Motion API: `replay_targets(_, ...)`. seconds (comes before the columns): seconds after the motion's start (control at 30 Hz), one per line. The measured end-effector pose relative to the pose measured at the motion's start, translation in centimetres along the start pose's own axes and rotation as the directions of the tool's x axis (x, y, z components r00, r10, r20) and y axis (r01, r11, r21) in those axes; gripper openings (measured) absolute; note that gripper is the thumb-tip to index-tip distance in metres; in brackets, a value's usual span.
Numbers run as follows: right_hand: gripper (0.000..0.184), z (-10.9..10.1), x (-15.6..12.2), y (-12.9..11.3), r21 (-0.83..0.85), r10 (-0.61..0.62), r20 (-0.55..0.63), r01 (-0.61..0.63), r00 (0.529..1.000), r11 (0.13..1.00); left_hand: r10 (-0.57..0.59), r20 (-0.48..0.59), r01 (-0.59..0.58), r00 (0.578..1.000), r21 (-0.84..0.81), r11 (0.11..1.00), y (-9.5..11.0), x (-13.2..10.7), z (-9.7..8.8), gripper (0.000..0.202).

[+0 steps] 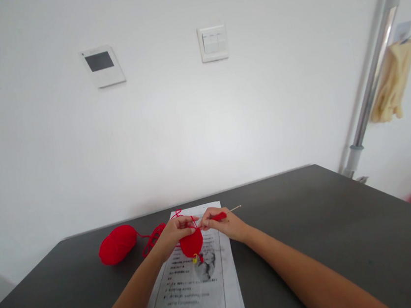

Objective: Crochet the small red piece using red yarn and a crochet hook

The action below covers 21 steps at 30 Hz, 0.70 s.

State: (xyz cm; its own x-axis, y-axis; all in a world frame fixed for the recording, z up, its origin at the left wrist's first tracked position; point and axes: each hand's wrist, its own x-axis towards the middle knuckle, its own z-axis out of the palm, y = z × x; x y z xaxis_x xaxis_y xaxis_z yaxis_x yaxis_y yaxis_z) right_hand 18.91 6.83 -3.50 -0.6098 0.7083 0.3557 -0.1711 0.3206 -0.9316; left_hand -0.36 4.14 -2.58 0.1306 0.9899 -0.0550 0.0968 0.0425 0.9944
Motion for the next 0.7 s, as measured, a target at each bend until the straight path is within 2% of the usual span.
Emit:
replay_targets(0.2,0.020,0.03,-0.18,-0.41,-0.240,-0.115,0.040,0.121,0.993,0.963,0.031,-0.019,-0.030,0.999,0.025,0.999,-0.32,0.27,0.02,0.032)
replay_targets(0.43,0.017,0.22,-0.55,-0.46,-0.551,-0.237,0.165,0.289,0.957,0.783,0.073,-0.048,-0.064,0.996,0.156,0.986,-0.41,0.49,0.17,0.035)
replay_targets(0.7,0.017,0.79,-0.52,-0.19,-0.634,-0.303,0.279,0.412,0.911,0.655,0.135,-0.050,-0.120,0.990,0.234,0.965,-0.01,0.26,0.72,0.034)
